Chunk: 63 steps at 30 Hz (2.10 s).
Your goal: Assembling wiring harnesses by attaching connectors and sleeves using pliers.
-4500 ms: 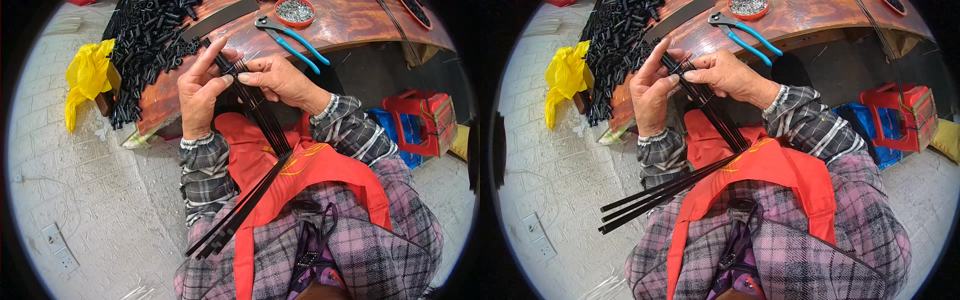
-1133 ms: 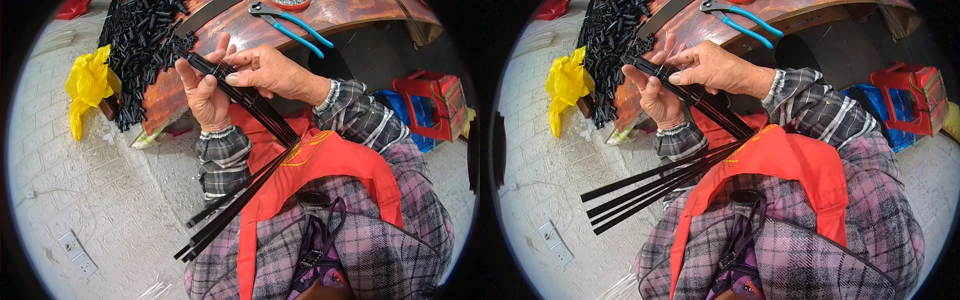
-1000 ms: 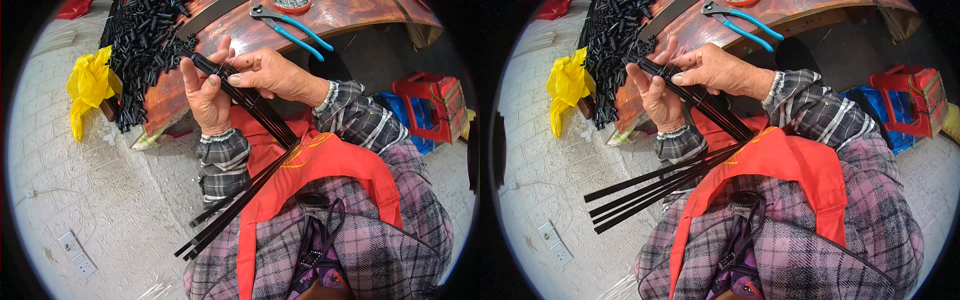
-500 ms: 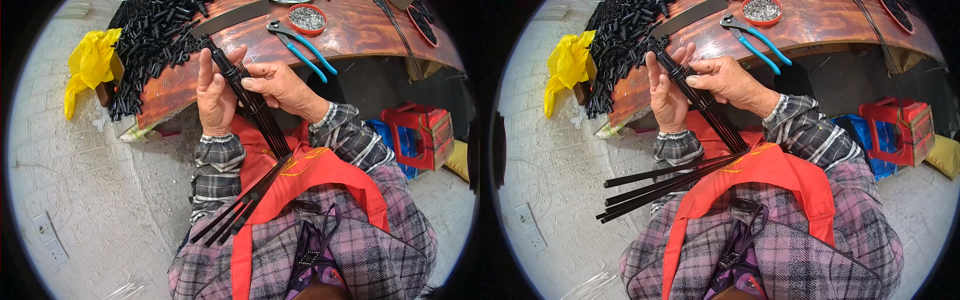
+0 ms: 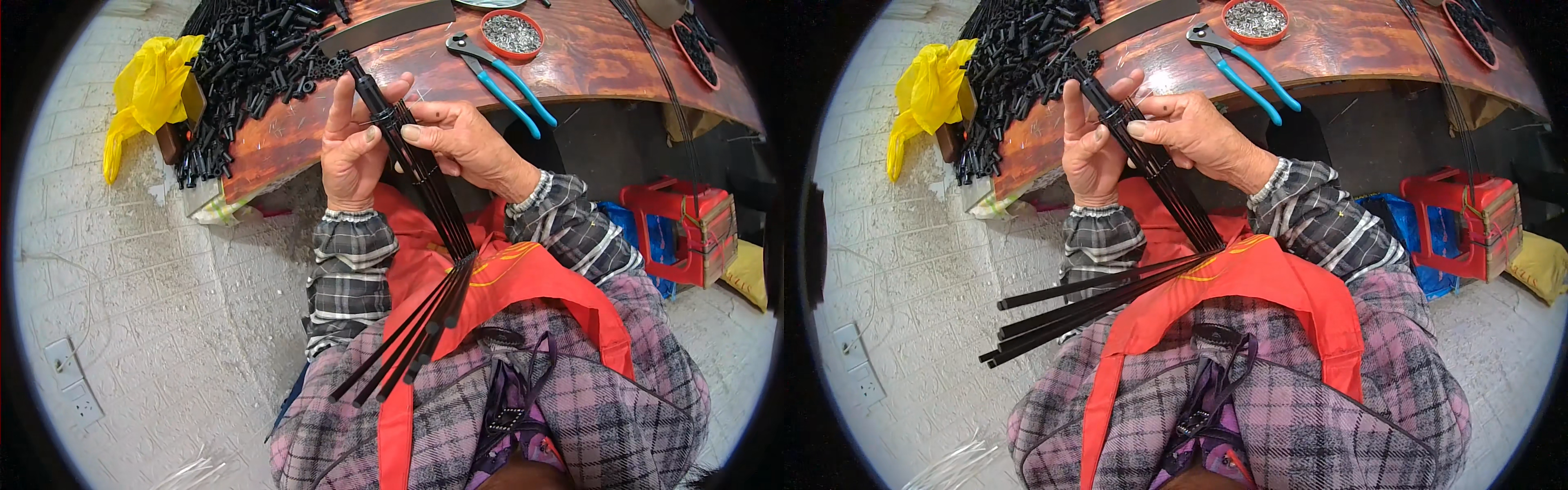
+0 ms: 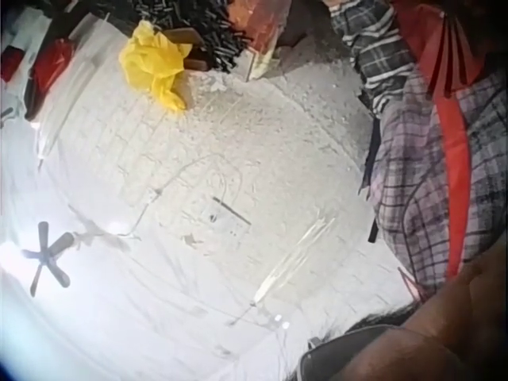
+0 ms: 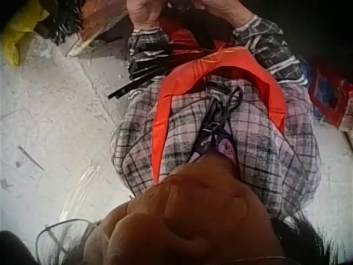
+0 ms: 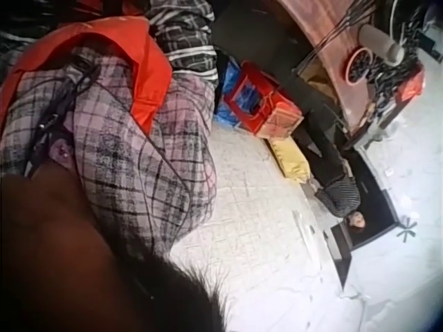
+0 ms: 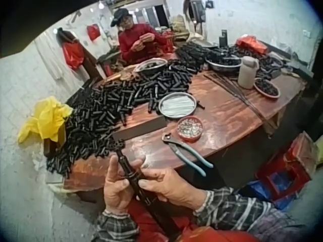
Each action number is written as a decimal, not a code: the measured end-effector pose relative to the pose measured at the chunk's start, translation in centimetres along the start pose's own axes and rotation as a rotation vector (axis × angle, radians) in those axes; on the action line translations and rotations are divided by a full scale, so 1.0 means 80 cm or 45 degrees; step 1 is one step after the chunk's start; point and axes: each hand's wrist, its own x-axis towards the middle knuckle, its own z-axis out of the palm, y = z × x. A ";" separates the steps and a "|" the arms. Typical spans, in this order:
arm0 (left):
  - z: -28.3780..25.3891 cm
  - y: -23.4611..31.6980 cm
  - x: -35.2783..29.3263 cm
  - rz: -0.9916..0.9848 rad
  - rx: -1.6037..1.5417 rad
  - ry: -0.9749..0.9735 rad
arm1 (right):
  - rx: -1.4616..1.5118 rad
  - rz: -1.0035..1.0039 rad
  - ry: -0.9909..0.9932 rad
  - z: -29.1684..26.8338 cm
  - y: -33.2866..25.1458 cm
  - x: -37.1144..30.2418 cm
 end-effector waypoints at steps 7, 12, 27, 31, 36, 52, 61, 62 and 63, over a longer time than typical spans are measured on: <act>0.008 -0.012 0.006 0.028 0.119 0.034 | 0.013 0.021 -0.022 -0.014 -0.009 -0.002; 0.028 -0.014 0.014 0.029 0.262 0.150 | 0.056 0.018 0.007 -0.025 -0.014 -0.003; 0.197 0.011 0.000 0.114 0.801 -0.234 | 0.078 0.007 0.060 -0.057 -0.056 -0.019; 0.200 -0.017 -0.007 0.010 1.108 0.384 | 0.125 -0.077 0.128 -0.049 -0.066 -0.029; 0.194 -0.036 0.016 0.325 1.196 0.963 | 0.031 -0.255 0.076 -0.037 -0.080 -0.038; 0.288 -0.070 -0.024 0.549 1.210 0.936 | -0.319 -0.651 0.239 0.007 -0.098 -0.159; 0.279 -0.079 -0.056 0.426 0.763 0.880 | -0.463 -0.572 0.229 -0.015 -0.075 -0.174; 0.278 -0.078 -0.057 0.419 0.719 0.848 | -0.514 -0.668 0.162 -0.015 -0.072 -0.173; 0.275 -0.077 -0.060 0.411 0.674 0.816 | -0.450 -0.554 0.118 -0.017 -0.072 -0.170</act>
